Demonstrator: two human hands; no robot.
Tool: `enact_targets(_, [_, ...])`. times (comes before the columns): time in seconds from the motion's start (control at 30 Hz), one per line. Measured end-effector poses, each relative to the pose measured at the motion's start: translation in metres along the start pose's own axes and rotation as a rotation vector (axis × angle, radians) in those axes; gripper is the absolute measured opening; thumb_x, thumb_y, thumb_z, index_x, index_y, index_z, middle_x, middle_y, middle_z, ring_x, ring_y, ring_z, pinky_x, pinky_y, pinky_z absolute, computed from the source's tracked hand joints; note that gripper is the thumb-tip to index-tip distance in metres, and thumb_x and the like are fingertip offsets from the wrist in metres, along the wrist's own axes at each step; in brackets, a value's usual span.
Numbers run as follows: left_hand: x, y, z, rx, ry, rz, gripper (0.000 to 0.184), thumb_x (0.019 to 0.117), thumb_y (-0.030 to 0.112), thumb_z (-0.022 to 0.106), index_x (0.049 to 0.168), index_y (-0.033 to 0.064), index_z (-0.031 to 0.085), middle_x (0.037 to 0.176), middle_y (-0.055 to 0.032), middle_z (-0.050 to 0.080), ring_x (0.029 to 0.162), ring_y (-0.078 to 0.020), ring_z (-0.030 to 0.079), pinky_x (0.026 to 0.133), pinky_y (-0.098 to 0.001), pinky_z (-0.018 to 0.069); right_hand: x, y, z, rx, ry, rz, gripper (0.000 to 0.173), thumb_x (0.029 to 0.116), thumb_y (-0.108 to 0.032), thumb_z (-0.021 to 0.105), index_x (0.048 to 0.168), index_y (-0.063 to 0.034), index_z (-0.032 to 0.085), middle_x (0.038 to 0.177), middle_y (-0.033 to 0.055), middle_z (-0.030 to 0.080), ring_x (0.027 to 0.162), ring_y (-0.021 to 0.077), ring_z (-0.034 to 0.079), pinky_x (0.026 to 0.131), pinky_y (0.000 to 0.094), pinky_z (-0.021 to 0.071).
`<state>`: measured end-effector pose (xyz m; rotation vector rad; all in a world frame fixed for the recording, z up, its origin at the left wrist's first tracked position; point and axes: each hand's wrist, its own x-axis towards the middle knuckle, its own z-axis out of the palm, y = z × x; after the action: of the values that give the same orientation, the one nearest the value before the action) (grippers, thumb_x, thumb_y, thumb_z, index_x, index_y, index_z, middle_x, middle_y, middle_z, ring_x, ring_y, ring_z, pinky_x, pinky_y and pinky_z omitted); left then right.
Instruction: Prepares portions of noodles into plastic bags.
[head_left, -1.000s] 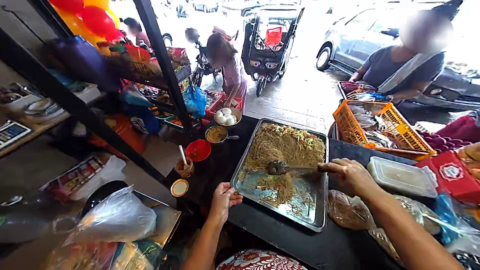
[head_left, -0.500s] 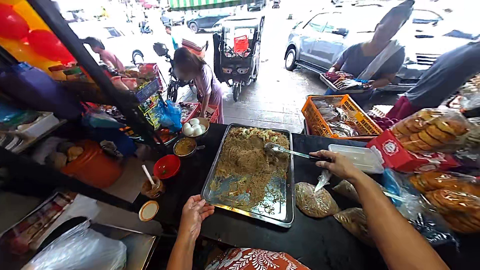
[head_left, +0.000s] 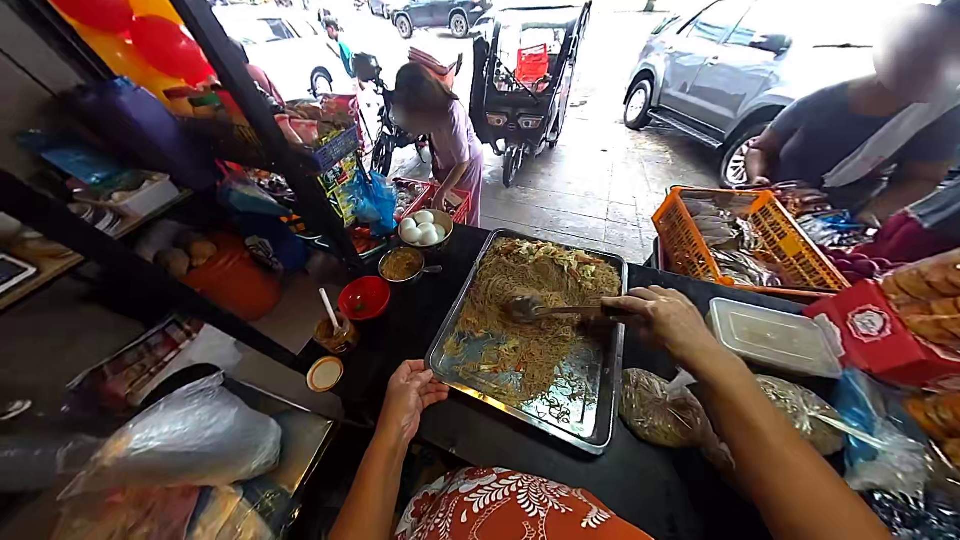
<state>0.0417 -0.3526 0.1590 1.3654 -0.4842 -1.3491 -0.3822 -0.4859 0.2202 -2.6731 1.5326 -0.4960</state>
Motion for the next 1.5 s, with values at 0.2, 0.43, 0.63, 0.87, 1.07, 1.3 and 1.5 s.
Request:
enact_targets(0.2, [0.001,-0.001,0.0,-0.008,0.01,0.015,0.015,0.1033,-0.002,0.047,0.118,-0.0033,0.05,0.084,-0.0161,0.069,0.068,-0.0248,0.073,0.063,-0.0378,0.0635,-0.047,0.063,-0.017,0.16,-0.036,0.24,0.035,0.0959,-0.008,0.07,0.129,-0.019,0.073,0.125,0.0151,0.071,0.117,0.0396,0.065,0.1,0.0664,0.0478])
enact_targets(0.43, [0.002,-0.001,-0.001,0.002,0.0,0.022,0.016,0.1033,-0.002,0.046,0.118,-0.0029,0.05,0.086,-0.0162,0.069,0.069,-0.0251,0.073,0.064,-0.0386,0.0637,-0.071,0.07,-0.015,0.328,-0.036,0.477,0.034,0.0957,-0.005,0.069,0.127,-0.0171,0.073,0.126,0.0119,0.071,0.117,0.0352,0.066,0.101,0.0668,0.0465])
enact_targets(0.63, [0.001,-0.001,-0.001,-0.019,0.001,0.008,0.016,0.103,-0.003,0.046,0.118,-0.0034,0.051,0.087,-0.0172,0.069,0.069,-0.0256,0.073,0.064,-0.0384,0.0637,-0.087,0.079,-0.011,0.427,0.003,0.551,0.035,0.0963,-0.004,0.067,0.131,-0.0129,0.07,0.127,0.0149,0.07,0.11,0.0309,0.067,0.098,0.0561,0.0502])
enact_targets(0.87, [0.002,-0.002,-0.001,-0.028,0.002,-0.002,0.017,0.1034,-0.002,0.047,0.12,-0.0034,0.049,0.087,-0.0176,0.069,0.069,-0.0256,0.073,0.065,-0.0384,0.0637,-0.085,0.05,-0.021,0.491,0.041,0.45,0.037,0.095,-0.007,0.065,0.132,-0.0064,0.068,0.125,0.0185,0.069,0.104,0.0264,0.068,0.094,0.0484,0.0535])
enact_targets(1.07, [0.004,-0.006,-0.002,-0.041,-0.014,0.01,0.016,0.1036,-0.002,0.047,0.119,-0.0042,0.05,0.087,-0.0187,0.07,0.069,-0.0265,0.073,0.065,-0.0392,0.0639,-0.018,-0.052,0.007,0.427,-0.13,0.291,0.035,0.0979,-0.014,0.068,0.132,-0.0193,0.07,0.129,0.0087,0.07,0.115,0.0288,0.068,0.1,0.0596,0.0523])
enact_targets(1.3, [0.003,-0.005,-0.002,-0.052,-0.017,0.023,0.017,0.1037,-0.002,0.047,0.12,-0.0044,0.049,0.088,-0.018,0.069,0.069,-0.0256,0.073,0.065,-0.0383,0.0639,0.024,-0.102,0.043,0.314,-0.314,0.342,0.034,0.1005,-0.02,0.065,0.135,-0.0201,0.068,0.13,0.0105,0.069,0.118,0.0329,0.066,0.1,0.061,0.049])
enact_targets(1.5, [0.006,-0.011,-0.003,-0.066,-0.002,0.013,0.016,0.1043,-0.002,0.046,0.12,-0.0046,0.05,0.088,-0.0191,0.069,0.07,-0.0271,0.073,0.066,-0.0395,0.064,-0.008,-0.081,0.027,0.335,-0.403,0.371,0.036,0.0981,-0.019,0.069,0.133,-0.0247,0.069,0.123,0.0094,0.072,0.111,0.0331,0.069,0.096,0.064,0.0505])
